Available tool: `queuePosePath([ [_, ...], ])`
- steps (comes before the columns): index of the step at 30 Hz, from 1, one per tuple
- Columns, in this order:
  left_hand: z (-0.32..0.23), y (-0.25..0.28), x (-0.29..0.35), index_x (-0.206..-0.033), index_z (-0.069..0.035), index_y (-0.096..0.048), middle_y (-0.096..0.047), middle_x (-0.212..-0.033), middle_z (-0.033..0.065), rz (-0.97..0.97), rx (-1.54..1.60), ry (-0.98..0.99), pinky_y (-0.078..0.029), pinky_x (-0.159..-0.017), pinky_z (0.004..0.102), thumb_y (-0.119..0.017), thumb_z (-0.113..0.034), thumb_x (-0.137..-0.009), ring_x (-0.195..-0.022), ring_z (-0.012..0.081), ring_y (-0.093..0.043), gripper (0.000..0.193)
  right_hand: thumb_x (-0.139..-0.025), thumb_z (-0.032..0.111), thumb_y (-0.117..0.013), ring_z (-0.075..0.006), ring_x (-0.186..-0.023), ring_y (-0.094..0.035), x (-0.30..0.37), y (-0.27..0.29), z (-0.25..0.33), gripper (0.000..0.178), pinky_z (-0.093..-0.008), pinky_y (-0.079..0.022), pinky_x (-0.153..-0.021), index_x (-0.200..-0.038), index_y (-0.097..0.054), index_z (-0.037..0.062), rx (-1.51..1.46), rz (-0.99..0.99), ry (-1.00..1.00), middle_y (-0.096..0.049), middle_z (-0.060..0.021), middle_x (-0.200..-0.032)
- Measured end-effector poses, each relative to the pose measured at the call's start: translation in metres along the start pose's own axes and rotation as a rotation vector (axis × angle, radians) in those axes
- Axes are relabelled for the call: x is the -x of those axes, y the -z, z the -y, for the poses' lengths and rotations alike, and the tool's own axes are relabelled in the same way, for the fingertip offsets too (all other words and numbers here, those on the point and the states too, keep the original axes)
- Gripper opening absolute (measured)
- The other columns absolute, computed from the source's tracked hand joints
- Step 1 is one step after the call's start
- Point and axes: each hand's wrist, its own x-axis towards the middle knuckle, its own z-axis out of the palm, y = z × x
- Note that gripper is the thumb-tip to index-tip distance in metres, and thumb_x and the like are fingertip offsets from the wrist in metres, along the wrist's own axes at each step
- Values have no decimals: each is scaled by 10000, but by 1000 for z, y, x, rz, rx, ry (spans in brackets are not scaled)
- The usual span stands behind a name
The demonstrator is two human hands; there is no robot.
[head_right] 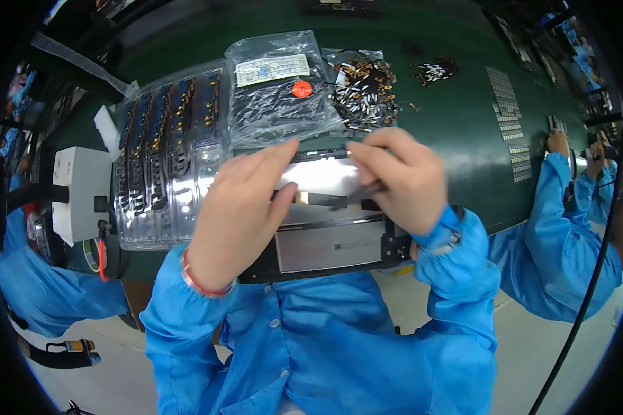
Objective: The person assembles internal components and ribbon cables inside a tablet computer's plastic housing, using tweezers and a plastic pry tool.
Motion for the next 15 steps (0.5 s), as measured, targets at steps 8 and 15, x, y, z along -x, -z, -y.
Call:
queuePosePath([
  [8,13,-48,-18,-1362,-22,-295,-606,-1083,103,8,243,6,-450,-819,370,-619,42,-707,-941,285,-576,734,-650,72,-696,-188,-601,-563,4,-27,-12,224,-309,-441,-507,-870,-656,85,203,171,119,-600,-19,-822],
  [15,9,-51,-20,-1371,-14,-273,-612,-1067,70,13,217,-81,-402,-904,419,-565,19,-751,-979,234,-575,686,-650,87,-652,-164,-587,-568,1,-22,-11,228,-291,-452,-515,-877,-632,97,263,181,131,-580,-2,-849],
])
